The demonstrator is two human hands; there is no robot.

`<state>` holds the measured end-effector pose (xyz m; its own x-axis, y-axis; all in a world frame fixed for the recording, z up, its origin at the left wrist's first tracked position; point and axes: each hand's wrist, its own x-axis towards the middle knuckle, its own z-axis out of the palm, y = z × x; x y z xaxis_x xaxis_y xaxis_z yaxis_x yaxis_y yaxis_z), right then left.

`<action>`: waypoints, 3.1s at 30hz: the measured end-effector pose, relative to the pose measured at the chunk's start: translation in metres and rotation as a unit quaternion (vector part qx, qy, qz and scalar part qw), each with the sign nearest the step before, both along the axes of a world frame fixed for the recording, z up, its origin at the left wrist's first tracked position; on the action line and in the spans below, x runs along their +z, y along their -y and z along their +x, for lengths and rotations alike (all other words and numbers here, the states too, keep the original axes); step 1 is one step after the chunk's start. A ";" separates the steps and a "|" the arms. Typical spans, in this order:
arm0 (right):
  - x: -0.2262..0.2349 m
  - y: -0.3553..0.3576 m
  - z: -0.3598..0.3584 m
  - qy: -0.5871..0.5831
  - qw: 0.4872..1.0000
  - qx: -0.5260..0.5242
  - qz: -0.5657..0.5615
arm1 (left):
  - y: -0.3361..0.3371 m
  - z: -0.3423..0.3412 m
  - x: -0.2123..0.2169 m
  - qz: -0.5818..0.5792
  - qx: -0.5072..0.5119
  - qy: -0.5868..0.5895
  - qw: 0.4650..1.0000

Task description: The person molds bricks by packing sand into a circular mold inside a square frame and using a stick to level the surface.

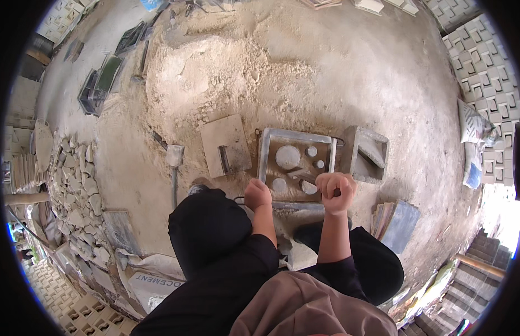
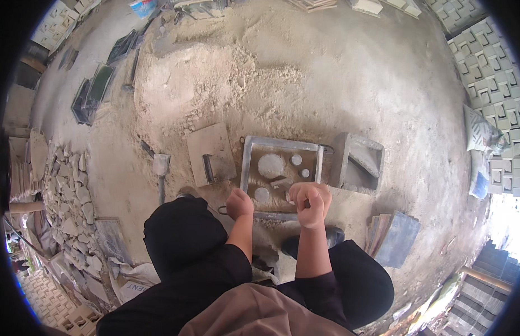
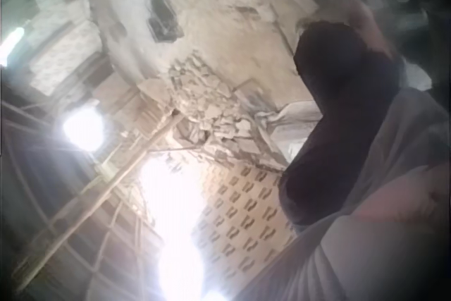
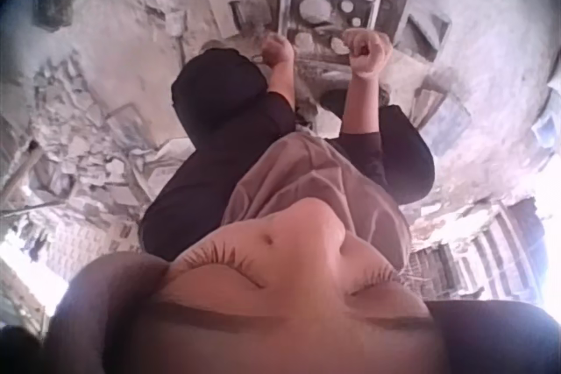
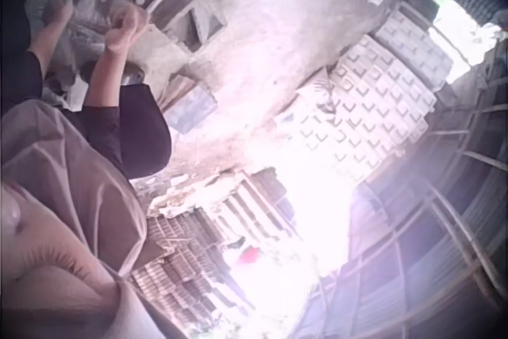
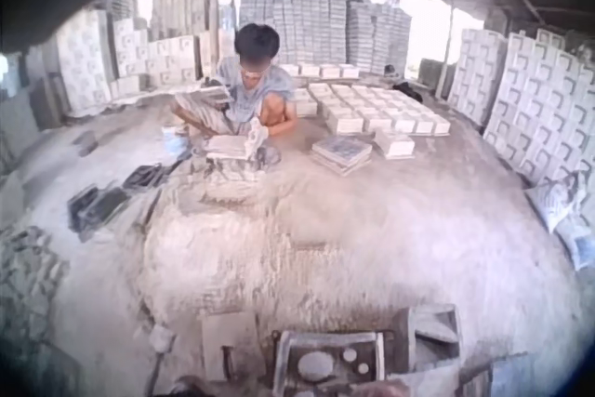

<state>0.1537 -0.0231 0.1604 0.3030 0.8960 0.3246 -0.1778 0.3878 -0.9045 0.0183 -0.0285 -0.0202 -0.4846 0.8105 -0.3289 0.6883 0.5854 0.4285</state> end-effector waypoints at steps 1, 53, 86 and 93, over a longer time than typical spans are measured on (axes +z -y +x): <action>0.002 0.004 0.001 -0.008 1.000 0.009 0.009 | 0.000 0.000 0.002 0.000 0.005 -0.001 1.000; 0.003 0.010 0.004 0.105 0.989 -0.101 0.003 | -0.001 0.000 0.010 -0.014 -0.001 0.009 1.000; 0.017 -0.044 0.051 0.160 0.986 0.047 -0.020 | 0.000 -0.001 0.004 0.026 -0.001 -0.020 0.999; 0.015 -0.040 0.073 0.050 0.997 0.045 0.038 | -0.005 0.002 0.006 0.014 -0.002 -0.016 1.000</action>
